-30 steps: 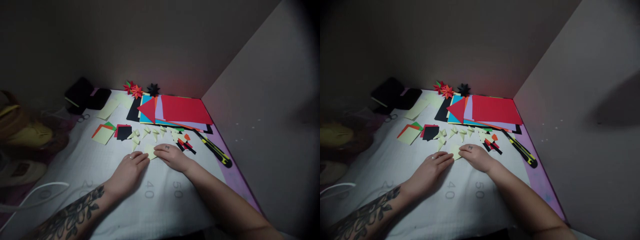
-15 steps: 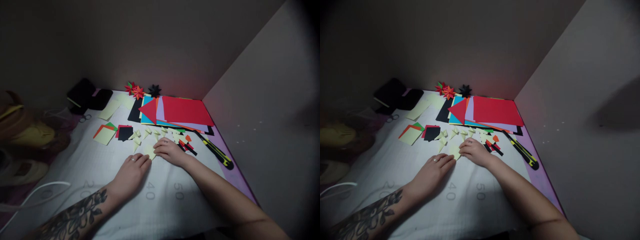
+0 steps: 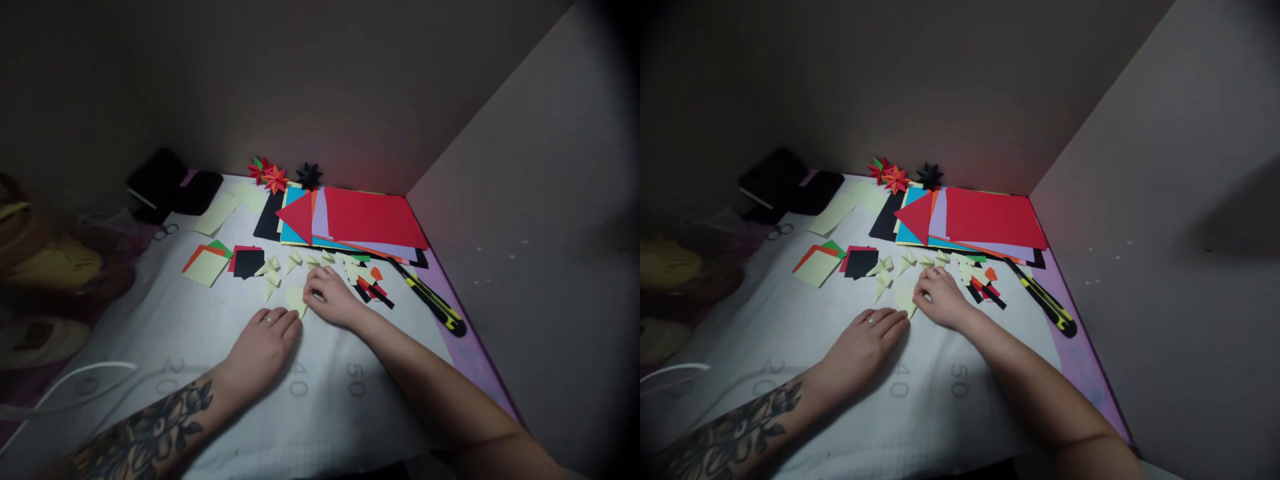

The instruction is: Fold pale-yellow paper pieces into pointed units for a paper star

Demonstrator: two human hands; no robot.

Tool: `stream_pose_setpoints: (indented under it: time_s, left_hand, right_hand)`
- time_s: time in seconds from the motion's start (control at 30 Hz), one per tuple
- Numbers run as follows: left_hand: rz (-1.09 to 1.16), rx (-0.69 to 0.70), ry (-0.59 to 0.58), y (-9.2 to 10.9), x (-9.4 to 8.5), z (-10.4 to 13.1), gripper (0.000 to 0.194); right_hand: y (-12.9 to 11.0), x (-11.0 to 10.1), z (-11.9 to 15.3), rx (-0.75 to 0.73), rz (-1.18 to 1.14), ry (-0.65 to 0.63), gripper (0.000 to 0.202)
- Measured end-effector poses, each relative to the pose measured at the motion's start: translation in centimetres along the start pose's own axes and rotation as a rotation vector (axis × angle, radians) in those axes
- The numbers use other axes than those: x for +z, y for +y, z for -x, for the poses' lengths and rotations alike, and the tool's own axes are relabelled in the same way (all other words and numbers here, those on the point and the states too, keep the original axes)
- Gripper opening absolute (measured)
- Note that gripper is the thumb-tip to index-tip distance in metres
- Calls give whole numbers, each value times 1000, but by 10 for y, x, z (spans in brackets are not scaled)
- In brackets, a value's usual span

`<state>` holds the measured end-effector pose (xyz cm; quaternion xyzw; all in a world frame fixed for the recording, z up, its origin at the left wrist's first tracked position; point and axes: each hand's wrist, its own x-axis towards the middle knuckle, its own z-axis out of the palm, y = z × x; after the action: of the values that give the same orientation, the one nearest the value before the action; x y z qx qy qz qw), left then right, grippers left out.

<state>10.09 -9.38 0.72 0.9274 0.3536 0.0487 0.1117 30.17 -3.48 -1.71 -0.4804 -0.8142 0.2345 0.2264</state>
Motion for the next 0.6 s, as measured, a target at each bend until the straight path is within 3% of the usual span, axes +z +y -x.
stream_pose_setpoints:
  time_s: [0.2,0.6]
  left_hand:
    - [-44,-30,-30,4,3,-1,50]
    - [-21,-45,-71,2,2,-3,48]
  right_hand:
    - [1,4,0,13,11,20,10]
    - [0,7,1,70,8,54,7]
